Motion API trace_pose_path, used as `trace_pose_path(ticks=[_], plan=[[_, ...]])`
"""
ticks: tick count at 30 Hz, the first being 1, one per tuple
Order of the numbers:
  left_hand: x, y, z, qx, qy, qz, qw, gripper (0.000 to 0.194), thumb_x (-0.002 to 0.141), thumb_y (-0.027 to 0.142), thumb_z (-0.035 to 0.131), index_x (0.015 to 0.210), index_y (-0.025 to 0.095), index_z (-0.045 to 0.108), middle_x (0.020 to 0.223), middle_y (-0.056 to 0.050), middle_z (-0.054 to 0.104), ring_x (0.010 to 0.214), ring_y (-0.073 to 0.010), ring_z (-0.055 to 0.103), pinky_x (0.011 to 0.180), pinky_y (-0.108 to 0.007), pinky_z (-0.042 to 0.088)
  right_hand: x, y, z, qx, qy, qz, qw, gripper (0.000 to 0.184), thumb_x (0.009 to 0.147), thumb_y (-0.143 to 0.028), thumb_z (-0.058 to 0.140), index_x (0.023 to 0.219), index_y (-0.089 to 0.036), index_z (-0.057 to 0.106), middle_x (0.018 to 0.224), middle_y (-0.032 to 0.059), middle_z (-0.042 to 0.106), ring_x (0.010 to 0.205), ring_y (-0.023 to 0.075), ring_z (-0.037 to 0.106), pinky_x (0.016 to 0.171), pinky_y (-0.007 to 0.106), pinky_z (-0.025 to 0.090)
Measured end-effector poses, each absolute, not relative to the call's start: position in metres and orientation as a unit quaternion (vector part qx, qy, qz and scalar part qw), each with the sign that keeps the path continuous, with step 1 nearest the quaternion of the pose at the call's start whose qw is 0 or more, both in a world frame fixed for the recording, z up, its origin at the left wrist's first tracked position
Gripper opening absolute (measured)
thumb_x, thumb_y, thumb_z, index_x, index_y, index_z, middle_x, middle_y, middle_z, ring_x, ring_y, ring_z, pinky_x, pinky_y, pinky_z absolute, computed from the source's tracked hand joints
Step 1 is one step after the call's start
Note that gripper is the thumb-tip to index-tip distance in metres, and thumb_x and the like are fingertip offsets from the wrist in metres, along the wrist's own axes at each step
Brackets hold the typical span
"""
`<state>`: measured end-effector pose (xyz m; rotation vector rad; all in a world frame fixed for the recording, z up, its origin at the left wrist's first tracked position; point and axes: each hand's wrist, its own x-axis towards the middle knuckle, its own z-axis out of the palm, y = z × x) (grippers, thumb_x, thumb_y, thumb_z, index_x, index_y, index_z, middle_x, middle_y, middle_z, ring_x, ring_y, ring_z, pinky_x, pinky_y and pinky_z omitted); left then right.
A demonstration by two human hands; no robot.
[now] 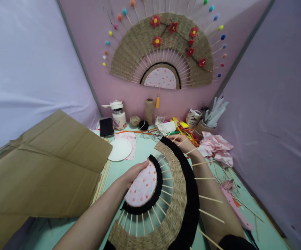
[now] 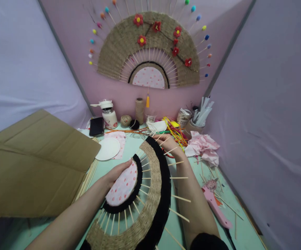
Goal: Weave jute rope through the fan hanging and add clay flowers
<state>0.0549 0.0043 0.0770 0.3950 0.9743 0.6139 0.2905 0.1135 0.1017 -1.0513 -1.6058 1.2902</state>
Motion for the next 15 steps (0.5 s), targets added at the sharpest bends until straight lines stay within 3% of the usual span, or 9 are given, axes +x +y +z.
trace_pose_path(ticks=[9, 15], plan=[[0.054, 0.005, 0.075, 0.236, 0.463, 0.319, 0.792, 0.033, 0.082, 0.042, 0.06, 0.076, 0.01, 0.066, 0.069, -0.008, 0.071, 0.057, -0.0161, 0.065, 0.061, -0.026, 0.05, 0.306, 0.112, 0.105, -0.429, -0.619, 0.498, 0.429, 0.029, 0.066, -0.04, 0.072, 0.083, -0.017, 0.073, 0.076, 0.0048, 0.07, 0.066, 0.0156, 0.059, 0.061, 0.028, 0.044], [0.054, 0.006, 0.072, 0.27, 0.449, 0.332, 0.784, 0.03, 0.081, 0.039, 0.061, 0.079, 0.009, 0.068, 0.071, -0.009, 0.072, 0.059, -0.0163, 0.066, 0.061, -0.026, 0.05, 0.309, 0.109, 0.109, -0.428, -0.619, 0.528, 0.394, 0.031, 0.062, -0.043, 0.075, 0.08, -0.017, 0.072, 0.071, 0.005, 0.068, 0.065, 0.0167, 0.058, 0.058, 0.028, 0.042]])
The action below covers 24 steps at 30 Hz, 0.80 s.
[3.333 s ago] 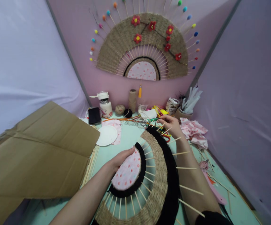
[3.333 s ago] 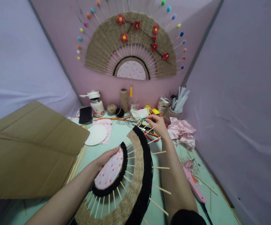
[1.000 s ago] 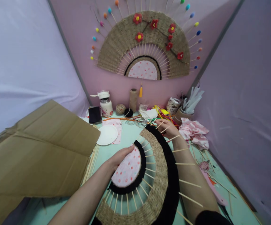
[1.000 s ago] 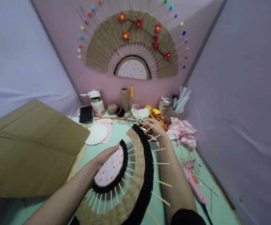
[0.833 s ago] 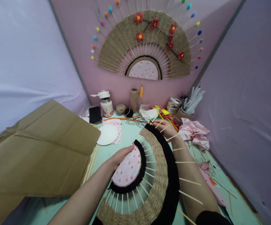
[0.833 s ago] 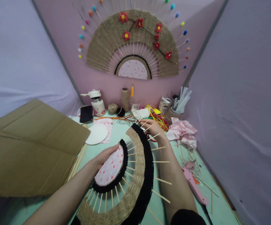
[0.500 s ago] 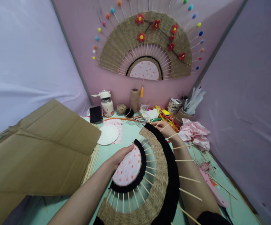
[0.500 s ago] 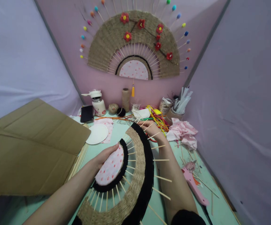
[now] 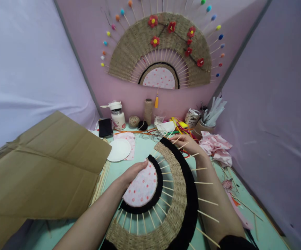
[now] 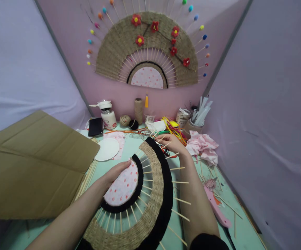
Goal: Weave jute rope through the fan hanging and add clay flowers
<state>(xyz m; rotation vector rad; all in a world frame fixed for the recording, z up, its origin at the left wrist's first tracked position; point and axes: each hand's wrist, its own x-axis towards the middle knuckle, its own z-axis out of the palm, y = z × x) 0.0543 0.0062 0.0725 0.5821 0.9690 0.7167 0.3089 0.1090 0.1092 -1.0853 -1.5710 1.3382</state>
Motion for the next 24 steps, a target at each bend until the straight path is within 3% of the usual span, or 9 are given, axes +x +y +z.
trace_pose_path(ticks=[5, 13, 24], plan=[[0.054, 0.006, 0.073, 0.281, 0.456, 0.347, 0.77, 0.029, 0.076, 0.039, 0.067, 0.076, 0.01, 0.067, 0.067, -0.007, 0.071, 0.055, -0.0148, 0.064, 0.056, -0.024, 0.049, 0.312, 0.11, 0.11, -0.434, -0.607, 0.536, 0.395, 0.031, 0.062, -0.043, 0.075, 0.077, -0.017, 0.069, 0.068, 0.0019, 0.065, 0.061, 0.0135, 0.054, 0.057, 0.026, 0.039], [0.054, 0.006, 0.078, 0.28, 0.458, 0.35, 0.768, 0.027, 0.077, 0.037, 0.067, 0.074, 0.011, 0.066, 0.065, -0.006, 0.07, 0.053, -0.0145, 0.063, 0.054, -0.023, 0.048, 0.322, 0.107, 0.112, -0.423, -0.59, 0.556, 0.404, 0.03, 0.066, -0.043, 0.073, 0.08, -0.018, 0.062, 0.054, -0.0065, 0.048, 0.045, 0.0064, 0.036, 0.048, 0.023, 0.029], [0.053, 0.007, 0.075, 0.282, 0.461, 0.352, 0.765, 0.026, 0.078, 0.037, 0.066, 0.076, 0.011, 0.066, 0.066, -0.007, 0.07, 0.053, -0.0145, 0.063, 0.054, -0.023, 0.048, 0.33, 0.109, 0.119, -0.426, -0.569, 0.521, 0.472, 0.029, 0.073, -0.045, 0.067, 0.073, -0.018, 0.056, 0.055, -0.0067, 0.041, 0.048, 0.0065, 0.032, 0.045, 0.022, 0.021]])
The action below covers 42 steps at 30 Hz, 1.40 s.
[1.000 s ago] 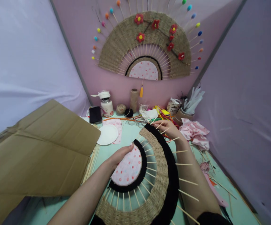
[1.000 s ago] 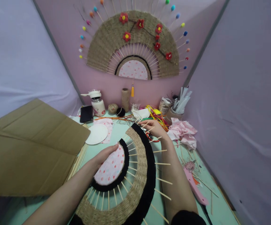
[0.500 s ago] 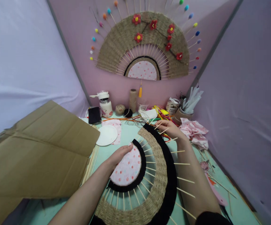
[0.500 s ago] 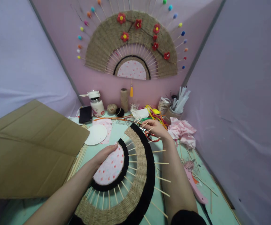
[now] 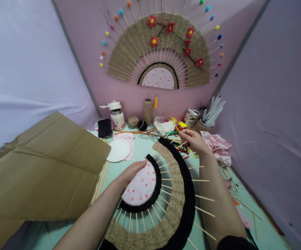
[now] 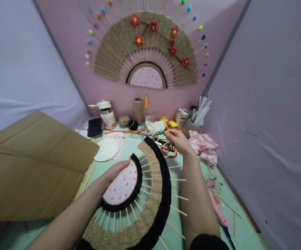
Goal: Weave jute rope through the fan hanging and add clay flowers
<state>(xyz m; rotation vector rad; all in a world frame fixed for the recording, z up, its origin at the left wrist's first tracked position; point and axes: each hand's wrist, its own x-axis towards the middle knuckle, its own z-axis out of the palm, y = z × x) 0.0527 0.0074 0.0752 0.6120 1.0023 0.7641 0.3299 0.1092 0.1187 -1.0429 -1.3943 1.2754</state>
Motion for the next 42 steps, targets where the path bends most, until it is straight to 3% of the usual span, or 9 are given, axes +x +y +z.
trace_pose_path(ticks=[7, 15, 22, 27, 32, 38, 42], plan=[[0.051, 0.008, 0.077, 0.267, 0.46, 0.36, 0.766, 0.023, 0.08, 0.033, 0.063, 0.073, 0.011, 0.065, 0.064, -0.006, 0.07, 0.053, -0.0154, 0.064, 0.053, -0.024, 0.049, 0.327, 0.098, 0.135, -0.436, -0.591, 0.482, 0.478, 0.027, 0.073, -0.043, 0.067, 0.075, -0.019, 0.057, 0.059, -0.0051, 0.044, 0.051, 0.0074, 0.037, 0.049, 0.022, 0.025], [0.048, 0.01, 0.089, 0.17, 0.482, 0.37, 0.775, 0.028, 0.087, 0.031, 0.053, 0.082, 0.008, 0.067, 0.069, -0.01, 0.072, 0.059, -0.0177, 0.068, 0.066, -0.027, 0.053, 0.319, 0.097, 0.134, -0.432, -0.603, 0.5, 0.448, 0.03, 0.07, -0.046, 0.068, 0.078, -0.018, 0.059, 0.054, -0.0065, 0.041, 0.048, 0.0075, 0.033, 0.046, 0.023, 0.024], [0.047, 0.012, 0.093, 0.152, 0.477, 0.399, 0.769, 0.03, 0.088, 0.032, 0.052, 0.077, 0.008, 0.066, 0.063, -0.009, 0.071, 0.055, -0.0178, 0.068, 0.067, -0.027, 0.054, 0.301, 0.089, 0.14, -0.417, -0.653, 0.531, 0.343, 0.029, 0.069, -0.043, 0.07, 0.078, -0.016, 0.064, 0.063, -0.0013, 0.056, 0.055, 0.0098, 0.045, 0.05, 0.023, 0.033], [0.048, 0.012, 0.092, 0.145, 0.473, 0.397, 0.773, 0.03, 0.088, 0.033, 0.051, 0.077, 0.009, 0.066, 0.064, -0.01, 0.071, 0.056, -0.0189, 0.068, 0.066, -0.029, 0.054, 0.306, 0.092, 0.138, -0.429, -0.651, 0.514, 0.358, 0.032, 0.069, -0.044, 0.069, 0.086, -0.017, 0.067, 0.067, 0.0012, 0.061, 0.057, 0.0113, 0.049, 0.051, 0.024, 0.036], [0.047, 0.013, 0.088, 0.136, 0.463, 0.406, 0.776, 0.028, 0.086, 0.034, 0.053, 0.078, 0.01, 0.066, 0.066, -0.009, 0.072, 0.056, -0.0189, 0.067, 0.063, -0.029, 0.053, 0.313, 0.092, 0.139, -0.434, -0.631, 0.522, 0.376, 0.033, 0.069, -0.044, 0.07, 0.088, -0.018, 0.067, 0.06, -0.003, 0.055, 0.049, 0.0081, 0.041, 0.047, 0.023, 0.032], [0.044, 0.014, 0.078, 0.166, 0.446, 0.408, 0.779, 0.03, 0.084, 0.037, 0.057, 0.084, 0.009, 0.067, 0.074, -0.012, 0.073, 0.065, -0.0214, 0.069, 0.071, -0.032, 0.053, 0.317, 0.093, 0.138, -0.431, -0.604, 0.535, 0.404, 0.029, 0.071, -0.043, 0.068, 0.085, -0.018, 0.063, 0.049, -0.0082, 0.039, 0.044, 0.0061, 0.03, 0.045, 0.022, 0.022], [0.044, 0.014, 0.08, 0.168, 0.457, 0.406, 0.774, 0.028, 0.084, 0.035, 0.057, 0.081, 0.009, 0.067, 0.073, -0.011, 0.073, 0.064, -0.0204, 0.069, 0.07, -0.031, 0.053, 0.323, 0.095, 0.135, -0.416, -0.606, 0.529, 0.423, 0.026, 0.072, -0.04, 0.068, 0.084, -0.018, 0.062, 0.053, -0.0075, 0.039, 0.047, 0.006, 0.031, 0.046, 0.022, 0.021]])
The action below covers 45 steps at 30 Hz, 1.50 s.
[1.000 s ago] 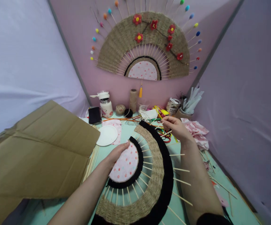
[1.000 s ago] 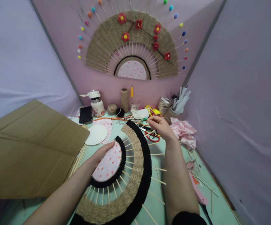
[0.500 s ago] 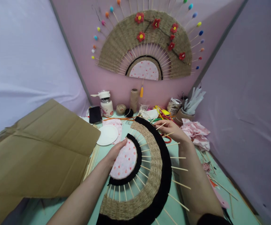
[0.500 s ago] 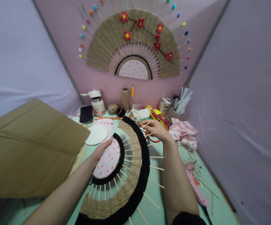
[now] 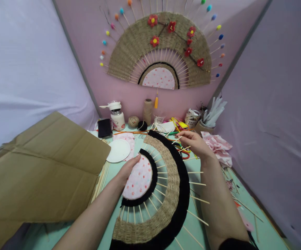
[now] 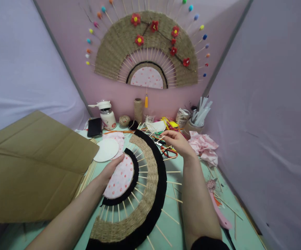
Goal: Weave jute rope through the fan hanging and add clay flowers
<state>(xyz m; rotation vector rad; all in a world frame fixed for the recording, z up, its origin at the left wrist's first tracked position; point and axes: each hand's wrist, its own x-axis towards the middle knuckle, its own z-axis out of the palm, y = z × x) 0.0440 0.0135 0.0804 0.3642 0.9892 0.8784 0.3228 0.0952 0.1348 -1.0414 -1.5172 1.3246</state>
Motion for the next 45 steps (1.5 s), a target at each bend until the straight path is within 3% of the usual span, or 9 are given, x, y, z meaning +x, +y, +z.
trace_pose_path(ticks=[10, 21, 25, 29, 32, 38, 45], plan=[[0.045, 0.014, 0.082, 0.159, 0.473, 0.414, 0.762, 0.027, 0.084, 0.036, 0.057, 0.079, 0.011, 0.066, 0.068, -0.009, 0.072, 0.058, -0.019, 0.068, 0.061, -0.029, 0.054, 0.327, 0.092, 0.141, -0.43, -0.602, 0.457, 0.494, 0.025, 0.074, -0.043, 0.067, 0.081, -0.019, 0.061, 0.057, -0.0054, 0.04, 0.051, 0.0082, 0.032, 0.048, 0.023, 0.024], [0.045, 0.013, 0.09, 0.103, 0.465, 0.431, 0.767, 0.029, 0.087, 0.036, 0.052, 0.084, 0.01, 0.065, 0.067, -0.009, 0.072, 0.058, -0.0209, 0.069, 0.066, -0.032, 0.055, 0.328, 0.084, 0.148, -0.447, -0.63, 0.432, 0.466, 0.026, 0.074, -0.044, 0.067, 0.08, -0.02, 0.064, 0.061, -0.0031, 0.048, 0.051, 0.0088, 0.037, 0.047, 0.023, 0.027], [0.044, 0.014, 0.089, 0.091, 0.464, 0.426, 0.771, 0.032, 0.087, 0.039, 0.051, 0.082, 0.01, 0.065, 0.067, -0.01, 0.072, 0.056, -0.0215, 0.068, 0.066, -0.033, 0.055, 0.326, 0.087, 0.147, -0.452, -0.641, 0.436, 0.44, 0.026, 0.072, -0.043, 0.068, 0.082, -0.019, 0.067, 0.065, -0.0011, 0.056, 0.053, 0.0094, 0.041, 0.049, 0.023, 0.031], [0.044, 0.014, 0.088, 0.09, 0.459, 0.433, 0.77, 0.034, 0.087, 0.04, 0.051, 0.089, 0.009, 0.065, 0.07, -0.011, 0.073, 0.059, -0.0226, 0.069, 0.069, -0.035, 0.055, 0.319, 0.086, 0.151, -0.421, -0.687, 0.456, 0.378, 0.024, 0.073, -0.04, 0.067, 0.084, -0.019, 0.072, 0.085, 0.0053, 0.067, 0.072, 0.0161, 0.056, 0.062, 0.028, 0.044], [0.043, 0.015, 0.086, 0.091, 0.445, 0.435, 0.778, 0.037, 0.087, 0.041, 0.051, 0.097, 0.008, 0.064, 0.074, -0.013, 0.073, 0.063, -0.0237, 0.07, 0.071, -0.037, 0.055, 0.315, 0.084, 0.152, -0.4, -0.711, 0.481, 0.323, 0.024, 0.073, -0.037, 0.066, 0.088, -0.02, 0.073, 0.086, 0.006, 0.069, 0.078, 0.0184, 0.059, 0.067, 0.03, 0.046], [0.043, 0.015, 0.087, 0.088, 0.462, 0.443, 0.763, 0.036, 0.086, 0.039, 0.053, 0.099, 0.008, 0.064, 0.073, -0.012, 0.073, 0.06, -0.0236, 0.069, 0.068, -0.036, 0.055, 0.316, 0.084, 0.152, -0.405, -0.713, 0.463, 0.337, 0.026, 0.076, -0.039, 0.064, 0.09, -0.02, 0.072, 0.087, 0.0059, 0.068, 0.072, 0.016, 0.056, 0.061, 0.028, 0.044], [0.044, 0.017, 0.09, 0.081, 0.456, 0.466, 0.754, 0.031, 0.087, 0.037, 0.052, 0.093, 0.009, 0.064, 0.069, -0.01, 0.072, 0.057, -0.0211, 0.068, 0.065, -0.034, 0.056, 0.319, 0.083, 0.153, -0.421, -0.677, 0.477, 0.369, 0.027, 0.072, -0.042, 0.067, 0.084, -0.017, 0.069, 0.071, 0.0018, 0.061, 0.057, 0.0096, 0.046, 0.051, 0.023, 0.035]])
